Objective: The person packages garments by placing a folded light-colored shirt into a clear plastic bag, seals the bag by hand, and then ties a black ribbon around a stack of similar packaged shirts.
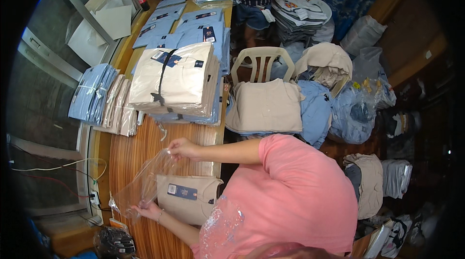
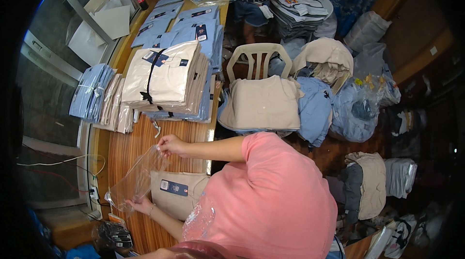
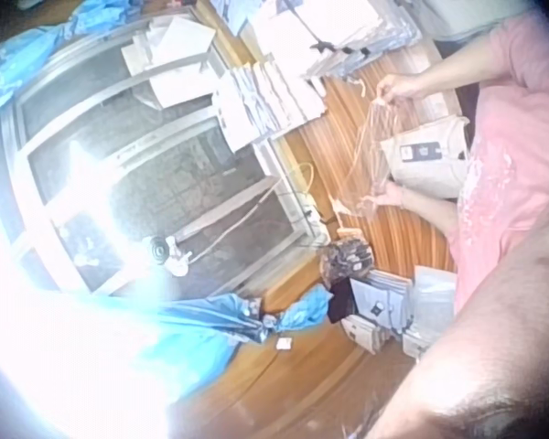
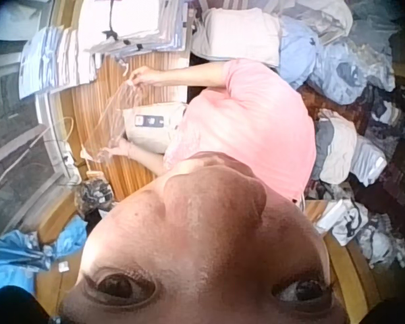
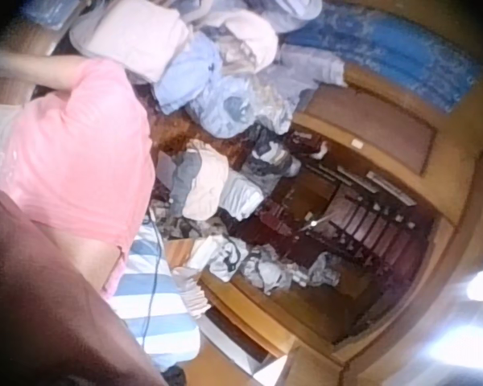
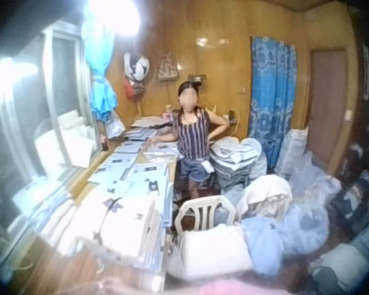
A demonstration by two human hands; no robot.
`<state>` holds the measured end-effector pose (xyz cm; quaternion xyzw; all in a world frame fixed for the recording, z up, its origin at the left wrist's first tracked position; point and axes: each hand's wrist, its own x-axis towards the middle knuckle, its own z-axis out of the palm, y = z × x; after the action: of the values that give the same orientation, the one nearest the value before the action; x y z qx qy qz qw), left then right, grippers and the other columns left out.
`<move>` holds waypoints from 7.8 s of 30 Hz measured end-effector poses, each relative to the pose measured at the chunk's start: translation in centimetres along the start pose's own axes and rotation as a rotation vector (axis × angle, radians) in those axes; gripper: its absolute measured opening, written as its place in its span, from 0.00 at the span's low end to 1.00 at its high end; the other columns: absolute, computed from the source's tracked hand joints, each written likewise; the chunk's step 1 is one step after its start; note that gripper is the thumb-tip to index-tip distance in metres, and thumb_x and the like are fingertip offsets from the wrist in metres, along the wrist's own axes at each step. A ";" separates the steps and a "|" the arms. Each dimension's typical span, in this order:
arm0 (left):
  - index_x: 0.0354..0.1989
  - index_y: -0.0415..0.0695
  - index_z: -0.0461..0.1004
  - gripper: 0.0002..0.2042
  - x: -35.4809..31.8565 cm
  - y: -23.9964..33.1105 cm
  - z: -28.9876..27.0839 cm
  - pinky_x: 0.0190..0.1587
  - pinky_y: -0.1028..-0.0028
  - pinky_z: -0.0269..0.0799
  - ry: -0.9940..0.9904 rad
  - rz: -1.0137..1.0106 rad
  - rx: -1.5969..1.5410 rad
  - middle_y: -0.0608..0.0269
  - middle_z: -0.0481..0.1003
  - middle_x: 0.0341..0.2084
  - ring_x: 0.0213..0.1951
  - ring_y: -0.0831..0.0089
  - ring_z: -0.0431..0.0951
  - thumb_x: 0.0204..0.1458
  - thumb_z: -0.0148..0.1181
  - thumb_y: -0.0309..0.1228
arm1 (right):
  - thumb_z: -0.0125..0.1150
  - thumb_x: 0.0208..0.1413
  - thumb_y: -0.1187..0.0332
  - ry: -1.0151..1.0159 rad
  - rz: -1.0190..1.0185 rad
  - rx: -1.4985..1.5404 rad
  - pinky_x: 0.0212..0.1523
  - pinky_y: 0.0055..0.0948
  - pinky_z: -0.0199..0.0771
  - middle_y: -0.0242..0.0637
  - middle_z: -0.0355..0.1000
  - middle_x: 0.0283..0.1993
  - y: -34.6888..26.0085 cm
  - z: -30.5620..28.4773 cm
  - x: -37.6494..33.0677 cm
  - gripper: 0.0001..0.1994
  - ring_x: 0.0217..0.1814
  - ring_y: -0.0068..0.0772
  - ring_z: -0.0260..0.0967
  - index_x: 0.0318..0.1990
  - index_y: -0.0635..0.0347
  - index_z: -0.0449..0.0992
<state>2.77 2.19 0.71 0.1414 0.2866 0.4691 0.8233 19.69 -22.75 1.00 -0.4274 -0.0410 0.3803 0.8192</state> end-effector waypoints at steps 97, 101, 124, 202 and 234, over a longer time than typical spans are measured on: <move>0.55 0.42 0.65 0.26 -10.8 -4.3 8.7 0.51 0.67 0.66 -0.685 0.702 1.492 0.51 0.72 0.47 0.48 0.57 0.72 0.45 0.62 0.30 | 0.50 0.58 0.71 -0.379 0.103 0.062 0.43 0.28 0.73 0.40 0.72 0.39 -0.5 8.1 1.4 0.10 0.41 0.32 0.72 0.45 0.66 0.69; 0.51 0.41 0.69 0.20 -9.9 -4.1 7.4 0.49 0.69 0.68 -0.609 0.668 1.412 0.52 0.73 0.46 0.47 0.58 0.73 0.47 0.58 0.25 | 0.51 0.57 0.72 -0.427 0.005 -0.060 0.43 0.26 0.71 0.39 0.73 0.38 -0.5 8.8 1.2 0.08 0.40 0.29 0.72 0.43 0.65 0.69; 0.53 0.35 0.66 0.20 -9.7 -1.3 6.4 0.56 0.76 0.62 -0.743 0.149 1.173 0.54 0.70 0.50 0.54 0.70 0.69 0.50 0.45 0.13 | 0.64 0.47 0.74 -0.126 -0.504 -0.439 0.37 0.18 0.68 0.30 0.72 0.35 -1.4 7.3 4.4 0.04 0.36 0.17 0.67 0.31 0.62 0.76; 0.35 0.42 0.72 0.04 -8.2 -0.7 2.1 0.28 0.84 0.62 -0.270 0.155 0.954 0.72 0.71 0.26 0.26 0.86 0.66 0.54 0.56 0.28 | 0.58 0.54 0.66 -0.341 0.189 -0.250 0.24 0.18 0.66 0.29 0.69 0.25 5.6 7.8 0.3 0.07 0.27 0.18 0.67 0.30 0.59 0.71; 0.59 0.38 0.55 0.32 -5.5 2.1 -6.3 0.58 0.64 0.57 -0.066 0.080 0.705 0.47 0.60 0.56 0.58 0.56 0.59 0.56 0.43 0.53 | 0.50 0.56 0.75 -0.769 0.436 -0.318 0.44 0.37 0.75 0.43 0.69 0.48 1.3 9.3 6.8 0.16 0.51 0.35 0.68 0.53 0.64 0.63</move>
<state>-4.65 -1.66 -1.36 0.4427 0.3985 0.3686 0.7137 20.07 -11.64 4.12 -0.3743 -0.3084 0.6633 0.5700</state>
